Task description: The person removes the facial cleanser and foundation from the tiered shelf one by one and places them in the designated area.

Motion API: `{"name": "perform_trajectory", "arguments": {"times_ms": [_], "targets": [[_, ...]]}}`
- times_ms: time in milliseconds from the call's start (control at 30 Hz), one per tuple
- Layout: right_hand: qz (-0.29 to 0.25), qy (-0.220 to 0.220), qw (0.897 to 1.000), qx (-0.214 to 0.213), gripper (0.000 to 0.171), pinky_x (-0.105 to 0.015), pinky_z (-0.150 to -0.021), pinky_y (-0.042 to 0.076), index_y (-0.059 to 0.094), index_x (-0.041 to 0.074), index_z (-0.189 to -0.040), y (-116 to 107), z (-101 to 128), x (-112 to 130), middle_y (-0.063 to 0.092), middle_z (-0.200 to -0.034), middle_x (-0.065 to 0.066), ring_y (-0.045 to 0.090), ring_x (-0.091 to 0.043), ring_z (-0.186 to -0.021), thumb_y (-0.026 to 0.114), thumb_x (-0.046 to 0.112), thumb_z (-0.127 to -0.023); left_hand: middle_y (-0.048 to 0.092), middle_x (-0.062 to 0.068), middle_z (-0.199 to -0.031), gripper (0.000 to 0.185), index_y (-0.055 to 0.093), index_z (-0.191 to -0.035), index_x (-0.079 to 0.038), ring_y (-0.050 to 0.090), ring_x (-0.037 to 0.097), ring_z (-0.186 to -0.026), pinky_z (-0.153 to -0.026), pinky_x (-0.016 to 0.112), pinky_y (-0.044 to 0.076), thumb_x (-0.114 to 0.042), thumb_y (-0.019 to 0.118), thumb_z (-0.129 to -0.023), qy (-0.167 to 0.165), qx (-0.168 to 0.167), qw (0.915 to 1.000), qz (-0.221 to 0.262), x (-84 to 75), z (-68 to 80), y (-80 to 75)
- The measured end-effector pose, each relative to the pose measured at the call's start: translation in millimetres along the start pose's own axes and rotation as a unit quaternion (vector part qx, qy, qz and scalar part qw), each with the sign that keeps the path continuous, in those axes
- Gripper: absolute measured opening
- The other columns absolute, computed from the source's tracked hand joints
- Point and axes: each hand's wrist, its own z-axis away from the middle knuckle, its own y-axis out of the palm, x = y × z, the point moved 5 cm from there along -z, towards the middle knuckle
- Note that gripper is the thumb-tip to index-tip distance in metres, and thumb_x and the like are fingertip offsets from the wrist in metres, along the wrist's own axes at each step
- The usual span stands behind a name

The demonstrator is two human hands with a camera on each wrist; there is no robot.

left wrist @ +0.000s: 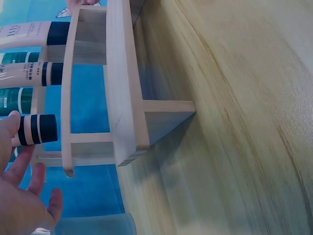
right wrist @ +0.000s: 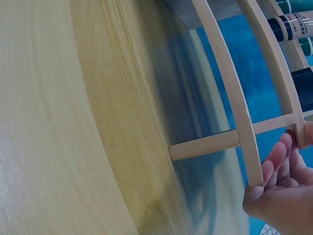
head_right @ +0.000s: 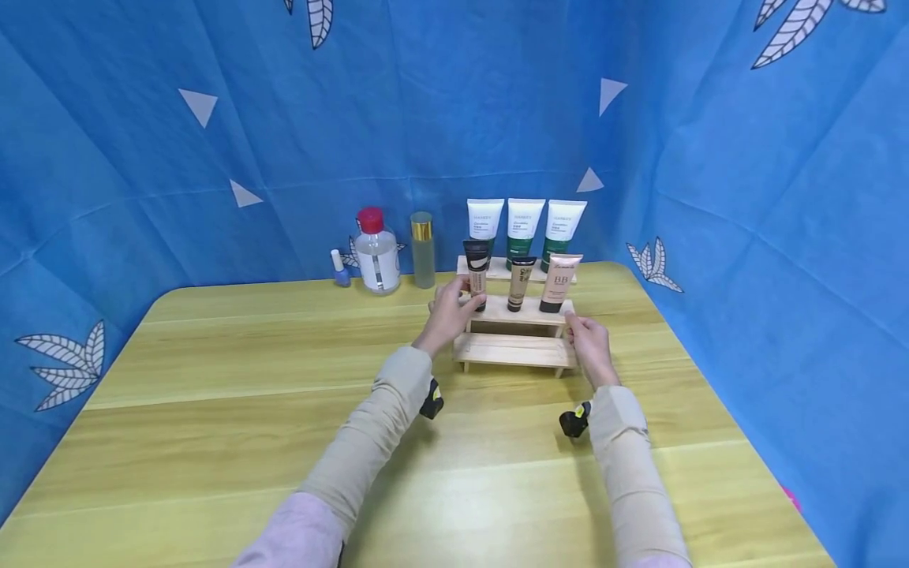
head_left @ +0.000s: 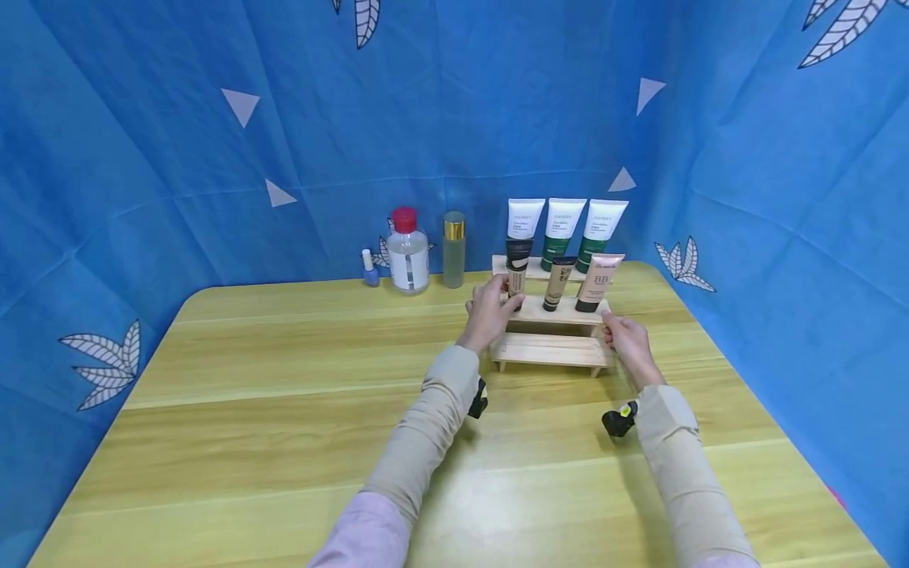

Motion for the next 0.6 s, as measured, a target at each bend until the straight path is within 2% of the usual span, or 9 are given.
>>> {"name": "perform_trajectory", "arguments": {"times_ms": [333,600], "targets": [[-0.011,0.000,1.000,0.000,0.037,-0.013,-0.063,0.043,0.054,0.001,-0.098,-0.4,1.2,0.2,0.050,-0.077,0.009,0.047,-0.002,-0.069,0.046,0.037,-0.099,0.059,0.007,-0.121,0.045,0.050,-0.133,-0.011,0.046,0.025,-0.116,-0.097,0.047,0.029,-0.033,0.058,-0.095,0.013,-0.008,0.9989,0.045,-2.1,8.9,-16.6],[-0.029,0.005,1.000,0.005,0.035,-0.013,-0.062,0.043,0.054,0.001,-0.098,1.5,-0.5,-1.9,0.051,-0.076,0.009,0.046,-0.002,-0.069,0.046,0.036,-0.099,0.059,0.009,-0.118,0.045,0.050,-0.133,-0.009,0.049,0.025,-0.113,-0.100,0.048,0.028,-0.031,0.058,-0.095,0.009,-0.028,0.9958,0.087,11.3,23.1,-35.7]]}}
